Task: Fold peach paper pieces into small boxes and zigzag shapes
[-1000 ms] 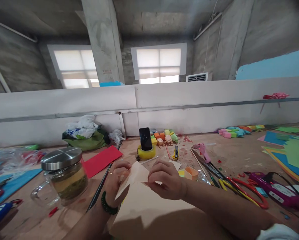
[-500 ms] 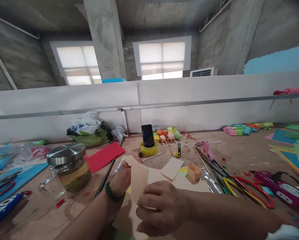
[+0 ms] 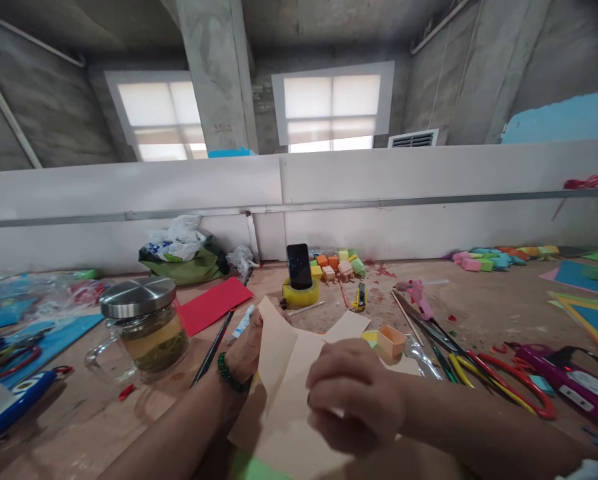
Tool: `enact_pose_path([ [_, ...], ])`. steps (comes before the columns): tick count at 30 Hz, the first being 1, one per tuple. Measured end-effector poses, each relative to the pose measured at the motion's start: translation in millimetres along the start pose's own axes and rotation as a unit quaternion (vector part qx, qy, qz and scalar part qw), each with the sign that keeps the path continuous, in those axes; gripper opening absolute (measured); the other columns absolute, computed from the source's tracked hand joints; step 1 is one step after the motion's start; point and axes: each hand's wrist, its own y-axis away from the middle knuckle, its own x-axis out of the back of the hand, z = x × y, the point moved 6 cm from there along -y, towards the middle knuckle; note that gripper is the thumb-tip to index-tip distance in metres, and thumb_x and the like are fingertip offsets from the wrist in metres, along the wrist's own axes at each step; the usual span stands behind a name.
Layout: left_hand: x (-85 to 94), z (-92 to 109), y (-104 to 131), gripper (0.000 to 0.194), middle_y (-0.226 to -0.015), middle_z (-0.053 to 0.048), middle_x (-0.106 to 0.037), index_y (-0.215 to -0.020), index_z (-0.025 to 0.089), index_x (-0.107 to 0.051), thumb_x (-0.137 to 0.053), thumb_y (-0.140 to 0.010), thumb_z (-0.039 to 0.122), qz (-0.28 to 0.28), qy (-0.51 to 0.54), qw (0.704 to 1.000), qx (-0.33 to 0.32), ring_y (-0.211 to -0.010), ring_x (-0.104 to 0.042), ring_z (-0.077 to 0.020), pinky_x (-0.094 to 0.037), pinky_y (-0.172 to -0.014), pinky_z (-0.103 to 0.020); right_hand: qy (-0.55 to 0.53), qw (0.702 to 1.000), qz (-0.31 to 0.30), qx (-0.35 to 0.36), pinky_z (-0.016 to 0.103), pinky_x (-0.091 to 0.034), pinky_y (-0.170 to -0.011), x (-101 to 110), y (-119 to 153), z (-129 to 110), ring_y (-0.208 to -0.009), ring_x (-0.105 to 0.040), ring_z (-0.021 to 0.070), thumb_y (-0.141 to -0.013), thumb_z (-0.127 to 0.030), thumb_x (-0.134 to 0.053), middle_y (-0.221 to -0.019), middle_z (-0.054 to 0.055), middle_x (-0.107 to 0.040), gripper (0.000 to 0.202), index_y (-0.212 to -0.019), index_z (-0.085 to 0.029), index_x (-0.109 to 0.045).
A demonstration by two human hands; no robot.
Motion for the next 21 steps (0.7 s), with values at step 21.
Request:
enact_pose_path([
  [21,-3.6,-8.9,3.7,0.029,-0.09,-0.007,-0.074,-0.086,0.013,-0.071,-0.077,-0.06,0.024,0.028,0.17,0.977,0.128,-0.081,-0.066,-0.0221,-0.051,-0.076,-0.031,0.02,0.873,-0.173,-0.455,0.025,-0.036,-0.057,-12.4,29.9,104.6,-0.06,-0.049,0.0133,-0.08,-0.017,-0.046,-0.07,-0.001,-0.059,0.022,-0.096,-0.017,-0.062],
])
